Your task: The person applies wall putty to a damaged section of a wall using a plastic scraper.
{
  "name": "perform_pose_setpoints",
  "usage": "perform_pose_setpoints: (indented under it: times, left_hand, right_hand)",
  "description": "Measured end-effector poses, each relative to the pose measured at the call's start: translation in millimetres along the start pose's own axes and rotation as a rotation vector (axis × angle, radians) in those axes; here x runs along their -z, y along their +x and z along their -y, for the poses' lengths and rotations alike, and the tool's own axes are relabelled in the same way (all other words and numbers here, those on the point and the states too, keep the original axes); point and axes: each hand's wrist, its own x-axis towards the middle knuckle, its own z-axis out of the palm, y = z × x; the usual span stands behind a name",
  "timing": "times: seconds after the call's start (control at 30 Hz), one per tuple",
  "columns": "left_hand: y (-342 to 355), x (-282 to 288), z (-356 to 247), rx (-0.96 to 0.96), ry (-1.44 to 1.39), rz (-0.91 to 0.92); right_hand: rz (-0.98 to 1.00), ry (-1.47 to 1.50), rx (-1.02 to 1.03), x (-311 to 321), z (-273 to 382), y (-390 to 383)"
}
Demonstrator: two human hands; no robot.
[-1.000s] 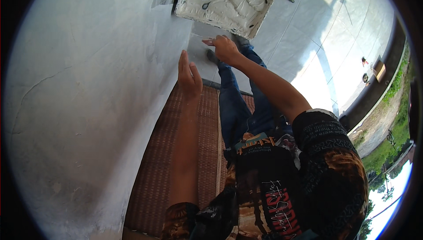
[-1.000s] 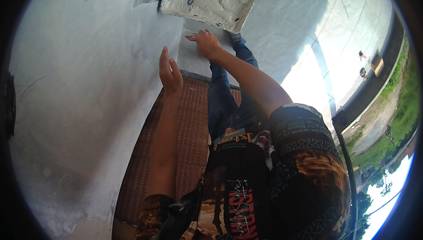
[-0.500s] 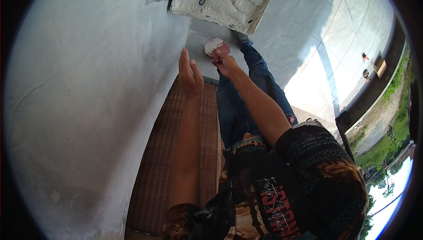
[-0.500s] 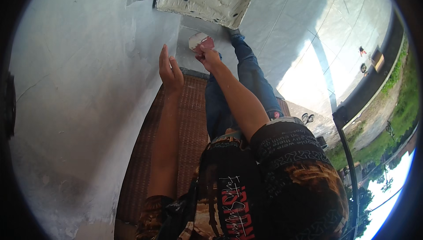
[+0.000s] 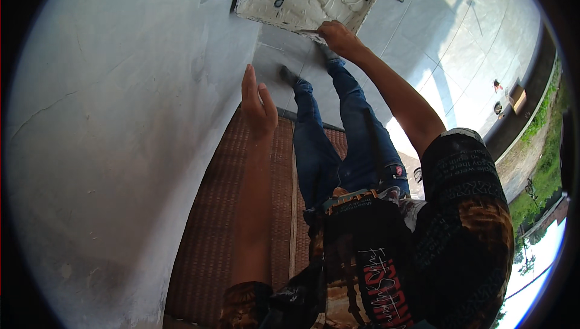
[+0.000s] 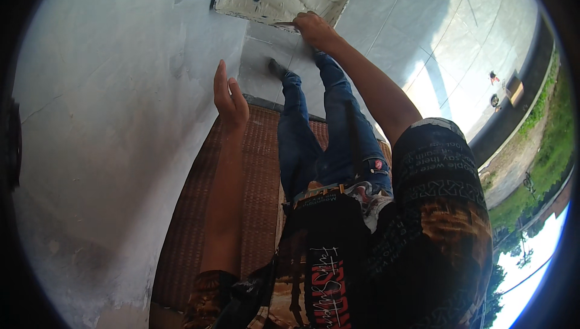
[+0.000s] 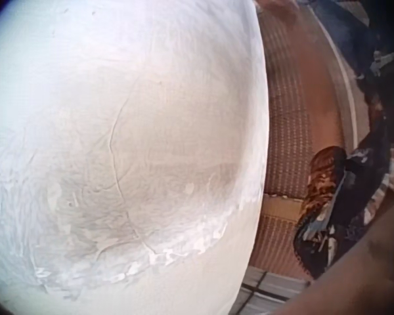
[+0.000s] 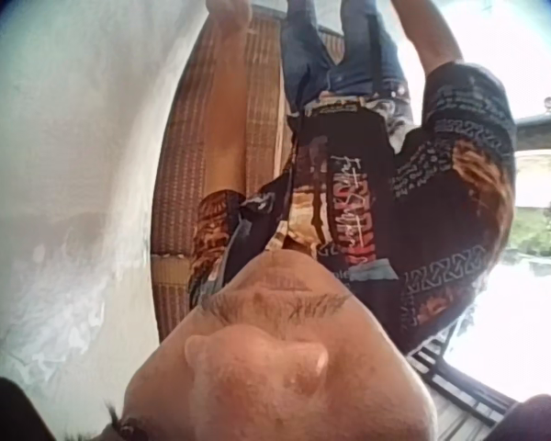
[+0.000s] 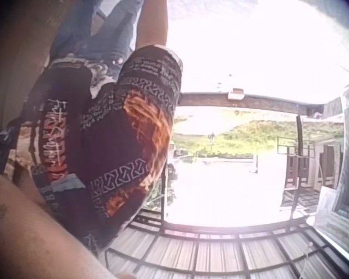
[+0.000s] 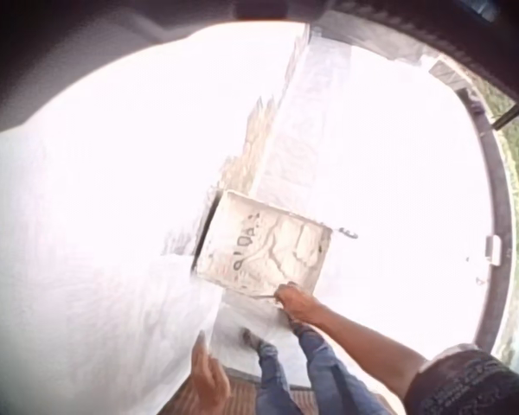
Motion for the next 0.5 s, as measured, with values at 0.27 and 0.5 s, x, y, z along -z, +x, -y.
perform_pose_setpoints:
  times: [0.27, 0.5]
  left_hand:
    - [-8.5, -2.3, 0.8, -0.014, 0.018, 0.053]
    - [-1.8, -1.0, -3.3, -0.013, 0.004, 0.021]
  right_hand:
    - [0.127, -0.254, 0.032, -28.2, 30.3, 68.9]
    - [0.168, -0.216, 0.024, -20.0, 54.5, 105.1]
